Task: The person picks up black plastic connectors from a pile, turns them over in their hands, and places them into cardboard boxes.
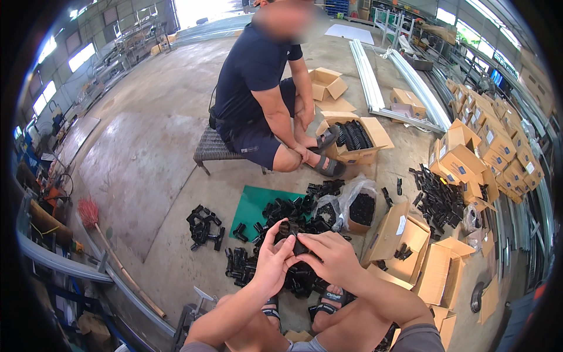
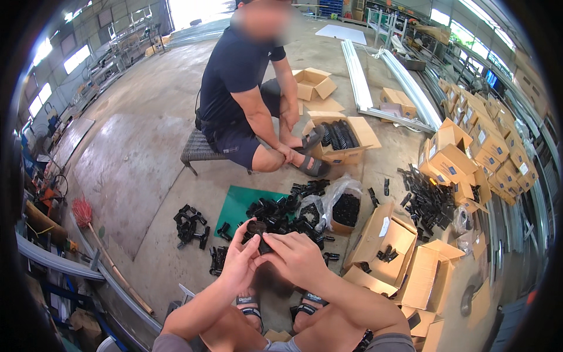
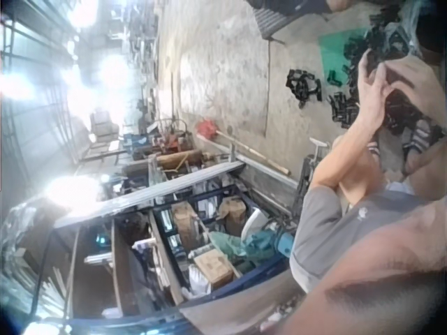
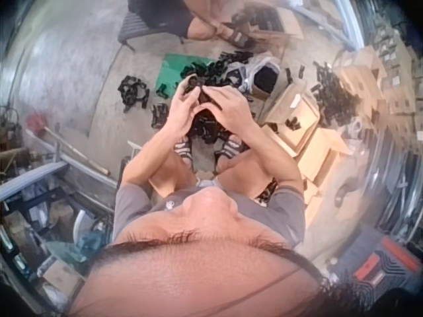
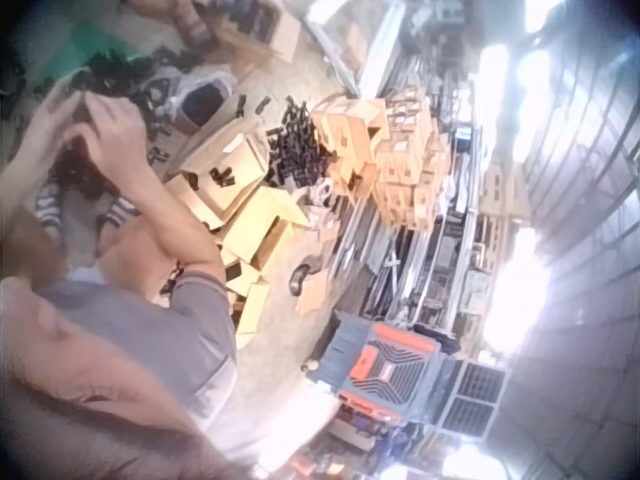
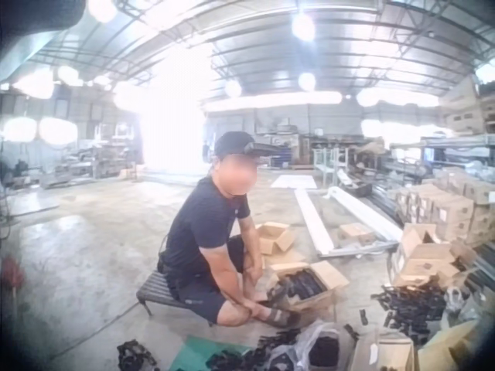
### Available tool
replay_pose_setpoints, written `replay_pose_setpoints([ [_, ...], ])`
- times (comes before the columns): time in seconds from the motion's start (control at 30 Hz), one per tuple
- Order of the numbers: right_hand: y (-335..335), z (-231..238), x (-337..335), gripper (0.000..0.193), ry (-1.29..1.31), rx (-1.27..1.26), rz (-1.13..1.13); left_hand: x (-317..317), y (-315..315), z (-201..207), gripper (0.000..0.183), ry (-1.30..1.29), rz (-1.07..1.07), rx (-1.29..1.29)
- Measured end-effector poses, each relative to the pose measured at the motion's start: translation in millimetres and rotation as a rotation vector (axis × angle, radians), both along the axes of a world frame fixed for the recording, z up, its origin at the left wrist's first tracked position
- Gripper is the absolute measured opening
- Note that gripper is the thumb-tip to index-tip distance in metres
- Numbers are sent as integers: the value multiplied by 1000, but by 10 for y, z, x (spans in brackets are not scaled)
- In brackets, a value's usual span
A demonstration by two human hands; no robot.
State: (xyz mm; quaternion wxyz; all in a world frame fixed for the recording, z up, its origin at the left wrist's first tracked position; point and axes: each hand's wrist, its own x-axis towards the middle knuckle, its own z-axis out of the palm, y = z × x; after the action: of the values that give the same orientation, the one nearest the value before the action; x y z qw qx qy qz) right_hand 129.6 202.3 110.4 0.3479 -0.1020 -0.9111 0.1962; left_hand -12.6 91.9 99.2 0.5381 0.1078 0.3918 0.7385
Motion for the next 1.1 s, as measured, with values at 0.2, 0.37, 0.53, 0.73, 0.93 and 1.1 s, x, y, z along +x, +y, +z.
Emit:
replay_pose_setpoints([
  [0.2,-78,0,-80,56,-19,111,-60,-9,10,-22,45,-25,65,-7],
  [0.37,-72,-53,-118,55,-1,209,-119,-24,34,9,52,-86,51,-25],
  [0.53,-6,-88,-104,55,-10,184,-124,-36,18,-43,68,-80,3,9],
  [0.73,57,-121,-198,48,-17,26,-11,-182,24,9,71,-75,-11,-22],
  [0.93,160,-151,-171,41,27,-176,24,-284,77,-179,79,-79,-116,19],
  [1.1,127,-184,-256,41,16,-217,47,-350,3,-136,79,-83,-116,6],
])
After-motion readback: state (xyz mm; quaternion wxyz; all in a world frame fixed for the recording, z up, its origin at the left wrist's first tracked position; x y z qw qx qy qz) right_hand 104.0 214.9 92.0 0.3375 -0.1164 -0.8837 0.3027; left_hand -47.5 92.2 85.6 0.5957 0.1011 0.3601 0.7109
